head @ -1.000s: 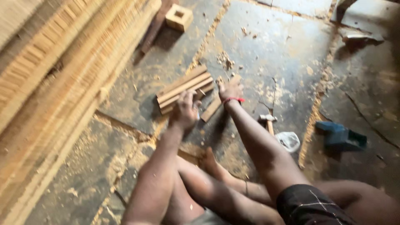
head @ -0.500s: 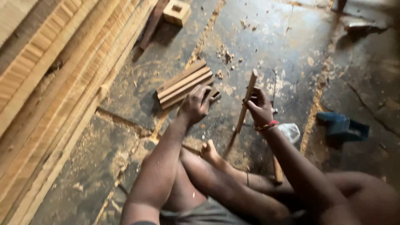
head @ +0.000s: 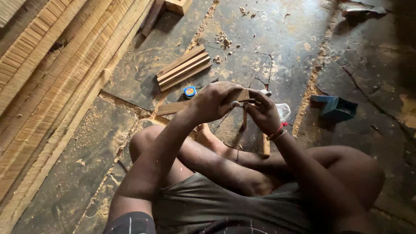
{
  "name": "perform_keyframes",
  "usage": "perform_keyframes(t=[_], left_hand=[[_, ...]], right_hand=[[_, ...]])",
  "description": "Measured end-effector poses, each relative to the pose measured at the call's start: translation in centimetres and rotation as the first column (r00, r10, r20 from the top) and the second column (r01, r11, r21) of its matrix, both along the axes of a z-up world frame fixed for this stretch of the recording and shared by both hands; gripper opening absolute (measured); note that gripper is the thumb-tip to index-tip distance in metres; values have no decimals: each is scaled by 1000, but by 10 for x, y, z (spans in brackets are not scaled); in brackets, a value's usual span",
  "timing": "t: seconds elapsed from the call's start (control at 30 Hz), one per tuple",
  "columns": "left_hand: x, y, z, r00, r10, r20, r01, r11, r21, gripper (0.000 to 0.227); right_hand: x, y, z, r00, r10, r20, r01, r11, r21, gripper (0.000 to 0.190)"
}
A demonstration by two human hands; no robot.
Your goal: The person assembles a wooden frame by fitting wooden pieces together and securing them with a hammer and nails.
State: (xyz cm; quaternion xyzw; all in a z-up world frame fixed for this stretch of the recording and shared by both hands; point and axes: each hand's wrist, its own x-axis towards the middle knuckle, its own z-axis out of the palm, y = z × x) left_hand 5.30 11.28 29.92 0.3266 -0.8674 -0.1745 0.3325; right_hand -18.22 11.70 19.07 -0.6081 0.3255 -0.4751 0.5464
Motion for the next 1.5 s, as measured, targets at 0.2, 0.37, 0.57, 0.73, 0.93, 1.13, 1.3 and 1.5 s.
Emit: perform_keyframes(t=[0.2,0.37,0.57,0.73,0.93,1.13,1.3,1.5], left_hand=[[-17,-7,-1,974,-34,224,20,998,65,29],[-19,-9,0,984,-42,172,36,999,38,32],[-24,-1,1,995,-59,75,55,997,50,35],[-20,-4,13,976,-84,203,87,996,-2,34],[-19,-4,21,980,-81,184,76,996,36,28],[-26,1,22,976,-37,212,33,999,24,29],[-31,5,24,967,-2,257,-4,1000,25,33],[-40,3,21,972,-5,236,-6,999,47,34]], right_hand=[[-8,4,7,996,18,89,-14,998,-55,43],[-14,2,6,998,-18,68,21,998,-57,41],[3,6,-3,991,-125,49,129,987,-93,40],[2,7,-5,989,-5,145,12,999,-48,37],[-4,4,1,973,43,227,-45,999,3,43],[-9,4,1,978,-5,209,-1,1000,28,44],[-12,4,4,979,-28,203,26,1000,17,40],[-14,3,4,963,-31,267,11,997,75,39]])
